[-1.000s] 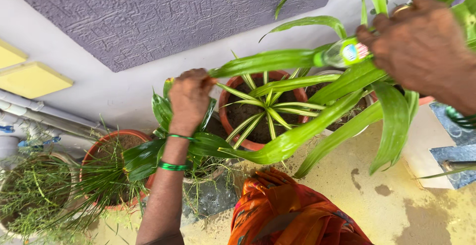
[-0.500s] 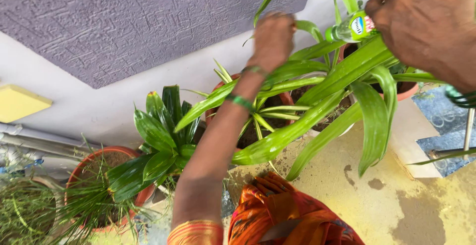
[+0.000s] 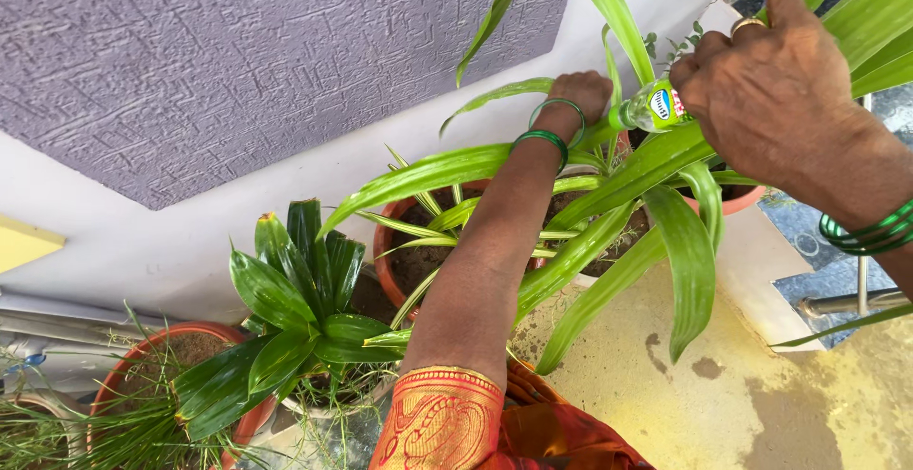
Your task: The person waters potted plants using a plastic bottle, moving from one container to another and pouring water onto the soil.
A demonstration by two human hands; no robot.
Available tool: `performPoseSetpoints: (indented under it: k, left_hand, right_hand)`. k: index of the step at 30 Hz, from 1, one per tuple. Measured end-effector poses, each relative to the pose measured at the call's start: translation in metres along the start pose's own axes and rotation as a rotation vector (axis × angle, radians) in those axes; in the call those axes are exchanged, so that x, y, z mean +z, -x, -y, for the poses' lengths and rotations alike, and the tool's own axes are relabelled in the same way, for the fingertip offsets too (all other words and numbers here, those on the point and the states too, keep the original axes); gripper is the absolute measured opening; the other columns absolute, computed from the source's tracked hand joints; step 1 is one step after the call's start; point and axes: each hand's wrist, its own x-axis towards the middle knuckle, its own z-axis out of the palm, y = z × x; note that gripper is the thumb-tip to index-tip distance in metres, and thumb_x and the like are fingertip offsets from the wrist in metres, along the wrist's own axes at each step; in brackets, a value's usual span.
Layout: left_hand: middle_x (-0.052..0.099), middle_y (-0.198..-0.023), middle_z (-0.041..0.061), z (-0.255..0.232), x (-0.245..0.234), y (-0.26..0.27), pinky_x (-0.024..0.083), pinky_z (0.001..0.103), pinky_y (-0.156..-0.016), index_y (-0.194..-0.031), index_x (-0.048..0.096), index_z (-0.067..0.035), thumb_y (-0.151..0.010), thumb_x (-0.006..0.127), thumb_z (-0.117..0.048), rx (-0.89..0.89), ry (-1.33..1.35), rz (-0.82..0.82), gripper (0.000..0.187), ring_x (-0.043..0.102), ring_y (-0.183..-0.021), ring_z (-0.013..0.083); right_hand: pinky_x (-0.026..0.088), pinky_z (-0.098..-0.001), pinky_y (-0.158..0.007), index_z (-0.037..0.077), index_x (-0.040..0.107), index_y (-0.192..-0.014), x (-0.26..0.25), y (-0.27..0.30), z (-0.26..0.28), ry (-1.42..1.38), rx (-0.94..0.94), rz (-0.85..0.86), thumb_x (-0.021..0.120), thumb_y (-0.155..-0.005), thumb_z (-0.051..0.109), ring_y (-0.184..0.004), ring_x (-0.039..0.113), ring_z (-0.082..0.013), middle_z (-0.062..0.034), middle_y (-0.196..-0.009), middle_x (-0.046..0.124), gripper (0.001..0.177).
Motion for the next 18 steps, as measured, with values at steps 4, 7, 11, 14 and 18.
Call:
performPoseSetpoints:
  k: [4, 7, 11, 14, 18]
  left_hand:
    - [0.072, -0.117, 0.012, -0.020, 0.000, 0.019, 0.056, 0.046, -0.092, -0.108, 0.075, -0.017, -0.093, 0.058, -0.025, -0.053, -0.037, 0.231, 0.025, 0.070, -0.111, 0.0294]
    - [0.073, -0.117, 0.015, -0.002, -0.002, 0.044, 0.057, 0.048, -0.090, -0.108, 0.076, -0.011, -0.093, 0.061, -0.018, -0.071, 0.037, 0.167, 0.023, 0.071, -0.108, 0.0330]
    - [0.072, -0.113, 0.016, 0.017, -0.016, 0.073, 0.055, 0.048, -0.087, -0.105, 0.075, -0.007, -0.081, 0.070, -0.013, -0.176, 0.107, 0.214, 0.024, 0.070, -0.105, 0.0327]
    - [0.081, -0.104, 0.013, 0.023, -0.030, 0.085, 0.059, 0.042, -0.089, -0.104, 0.078, -0.003, -0.083, 0.072, -0.014, -0.339, 0.236, 0.435, 0.024, 0.079, -0.097, 0.0270]
    - [0.077, -0.100, 0.012, 0.030, -0.033, 0.093, 0.058, 0.042, -0.085, -0.100, 0.075, -0.006, -0.076, 0.080, -0.021, -0.305, 0.277, 0.420, 0.029, 0.076, -0.095, 0.0272]
  right_hand:
    - [0.045, -0.0359, -0.083, 0.022, 0.073, -0.102, 0.001, -0.010, 0.001, -0.042, -0.012, 0.018, 0.057, -0.094, 0.030, -0.078, 0.070, -0.0127, 0.0037, -0.084, 0.070, 0.019]
    - [0.045, -0.0379, -0.087, 0.022, 0.073, -0.099, -0.003, -0.022, 0.005, -0.068, -0.028, 0.047, 0.058, -0.094, 0.029, -0.081, 0.071, -0.0139, 0.0010, -0.089, 0.072, 0.018]
    - [0.043, -0.0382, -0.092, 0.023, 0.072, -0.093, -0.010, -0.039, 0.019, -0.103, -0.103, 0.049, 0.056, -0.098, 0.027, -0.077, 0.070, -0.0126, 0.0018, -0.082, 0.072, 0.017]
    - [0.042, -0.0375, -0.093, 0.023, 0.072, -0.088, -0.012, -0.058, 0.034, -0.137, -0.162, 0.041, 0.058, -0.097, 0.027, -0.074, 0.069, -0.0121, 0.0021, -0.079, 0.071, 0.017]
    - [0.041, -0.0363, -0.090, 0.021, 0.072, -0.083, -0.013, -0.072, 0.046, -0.041, -0.220, 0.010, 0.061, -0.093, 0.028, -0.072, 0.067, -0.0105, 0.0031, -0.075, 0.067, 0.017]
